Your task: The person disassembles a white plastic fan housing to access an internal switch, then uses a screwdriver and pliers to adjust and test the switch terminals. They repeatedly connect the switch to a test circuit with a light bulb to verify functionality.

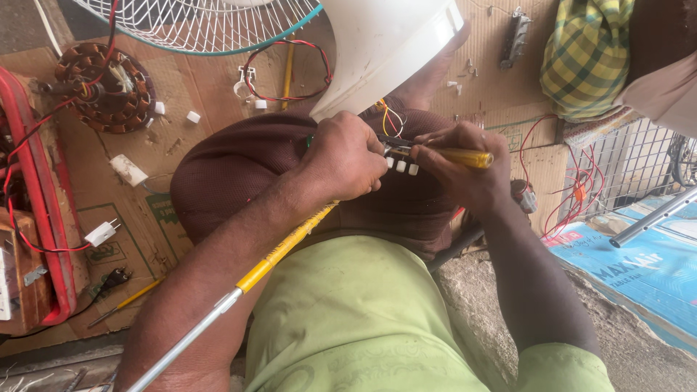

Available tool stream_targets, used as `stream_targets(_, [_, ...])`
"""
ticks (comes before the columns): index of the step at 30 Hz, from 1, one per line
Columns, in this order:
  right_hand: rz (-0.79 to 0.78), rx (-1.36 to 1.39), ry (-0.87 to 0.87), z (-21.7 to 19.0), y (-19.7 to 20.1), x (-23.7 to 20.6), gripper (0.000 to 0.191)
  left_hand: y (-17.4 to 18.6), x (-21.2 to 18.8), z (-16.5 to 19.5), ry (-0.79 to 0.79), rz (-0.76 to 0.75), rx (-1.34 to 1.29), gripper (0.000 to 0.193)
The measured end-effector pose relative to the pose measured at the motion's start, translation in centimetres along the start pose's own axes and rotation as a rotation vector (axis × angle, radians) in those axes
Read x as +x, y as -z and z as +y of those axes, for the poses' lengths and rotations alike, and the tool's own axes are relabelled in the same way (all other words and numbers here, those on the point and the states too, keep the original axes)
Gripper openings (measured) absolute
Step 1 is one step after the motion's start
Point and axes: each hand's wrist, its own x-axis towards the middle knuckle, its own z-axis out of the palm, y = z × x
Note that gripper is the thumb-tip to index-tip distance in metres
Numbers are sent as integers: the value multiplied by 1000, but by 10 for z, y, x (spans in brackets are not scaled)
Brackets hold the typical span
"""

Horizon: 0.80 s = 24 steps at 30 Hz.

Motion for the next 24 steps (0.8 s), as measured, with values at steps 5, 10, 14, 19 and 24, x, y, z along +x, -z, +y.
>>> stream_targets(5, [-11,173,-164,-1,2,6,19,1,-1,2,27,0,2,10])
stream_targets(10, [-31,172,-231,-3,5,11,18,1,-3,3,36,-7,1,10])
stream_targets(14, [-26,151,-238,-6,5,14,18,1,-2,1,36,-2,-30,11])
stream_targets(19, [-40,106,-235,-9,6,16,17,-1,-2,-1,34,8,-70,12])
stream_targets(24, [-53,119,-256,-9,7,16,17,-1,0,-2,51,-2,-86,12])
